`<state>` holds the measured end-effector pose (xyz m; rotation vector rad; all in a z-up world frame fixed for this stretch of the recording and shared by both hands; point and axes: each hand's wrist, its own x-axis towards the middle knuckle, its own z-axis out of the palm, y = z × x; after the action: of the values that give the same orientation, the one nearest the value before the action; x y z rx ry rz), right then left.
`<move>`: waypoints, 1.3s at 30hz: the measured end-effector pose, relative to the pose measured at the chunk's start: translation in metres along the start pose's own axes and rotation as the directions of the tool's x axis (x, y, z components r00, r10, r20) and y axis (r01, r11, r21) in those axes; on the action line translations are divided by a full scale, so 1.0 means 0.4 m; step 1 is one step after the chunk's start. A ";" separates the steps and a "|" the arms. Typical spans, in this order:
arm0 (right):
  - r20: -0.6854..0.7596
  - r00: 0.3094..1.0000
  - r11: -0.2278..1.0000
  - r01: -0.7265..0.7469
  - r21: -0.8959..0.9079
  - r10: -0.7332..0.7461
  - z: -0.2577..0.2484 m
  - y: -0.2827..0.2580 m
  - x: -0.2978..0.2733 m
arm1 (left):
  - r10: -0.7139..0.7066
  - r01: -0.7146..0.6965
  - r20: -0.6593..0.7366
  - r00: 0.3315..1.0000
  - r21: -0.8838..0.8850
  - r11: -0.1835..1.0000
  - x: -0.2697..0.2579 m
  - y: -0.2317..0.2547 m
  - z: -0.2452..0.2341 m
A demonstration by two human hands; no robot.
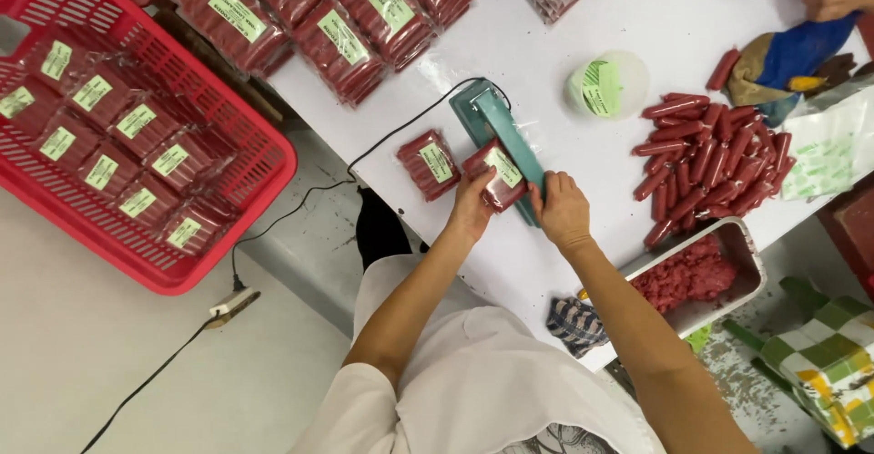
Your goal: Sealing small plastic bags containing meat products using a manual heat sealer and placing them into a red basket.
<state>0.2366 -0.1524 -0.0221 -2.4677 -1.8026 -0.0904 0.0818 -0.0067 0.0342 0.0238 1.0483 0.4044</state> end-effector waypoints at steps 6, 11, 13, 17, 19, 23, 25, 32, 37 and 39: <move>-0.037 0.999 1.000 0.016 -0.007 -0.016 -0.004 0.000 0.007 | 0.023 -0.023 0.002 1.000 -0.015 1.000 0.134 -0.054 -0.051; 0.027 0.996 0.995 -0.086 0.050 0.085 -0.064 -0.032 0.014 | 0.074 -0.070 0.054 0.996 -0.073 0.995 0.064 -0.038 -0.027; 0.069 0.991 0.988 -0.124 0.089 0.118 -0.111 -0.044 0.024 | 0.076 -0.068 0.082 0.994 -0.093 0.993 0.082 -0.042 -0.052; 0.048 0.992 0.988 -0.122 0.096 0.118 -0.238 -0.097 0.052 | 0.051 -0.043 0.191 0.980 -0.047 0.998 0.006 0.001 -0.135; -0.119 0.993 0.999 -0.001 -0.047 -0.004 -0.302 -0.166 0.081 | 0.064 -0.062 0.255 0.965 -0.016 0.998 -0.080 0.045 -0.140; 0.325 0.928 0.869 -0.308 0.388 0.183 -0.248 -0.308 0.128 | -0.011 0.024 0.201 0.980 -0.062 0.998 -0.047 0.032 -0.199; 0.674 0.692 0.721 -0.602 0.343 0.257 -0.180 -0.340 0.151 | -0.028 0.043 0.126 0.992 -0.116 0.992 -0.050 0.058 -0.207; 0.539 0.842 0.700 -0.372 0.610 -0.022 -0.025 -0.357 0.273 | 0.444 -0.364 -0.282 0.850 0.294 0.884 -0.014 0.115 -0.208; 0.660 0.745 0.975 -0.207 0.085 0.101 -0.021 -0.366 0.369 | 0.670 -0.340 -0.224 0.708 0.723 0.601 0.154 0.010 -0.301; 0.343 0.939 0.950 -0.137 0.280 0.034 -0.065 -0.371 0.448 | 0.658 -0.351 -0.148 0.738 0.749 0.562 0.161 0.018 -0.311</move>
<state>0.1498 0.0596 0.0260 -2.4416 -1.6583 0.6010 0.0023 0.0002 -0.0810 0.9979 1.5822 0.5525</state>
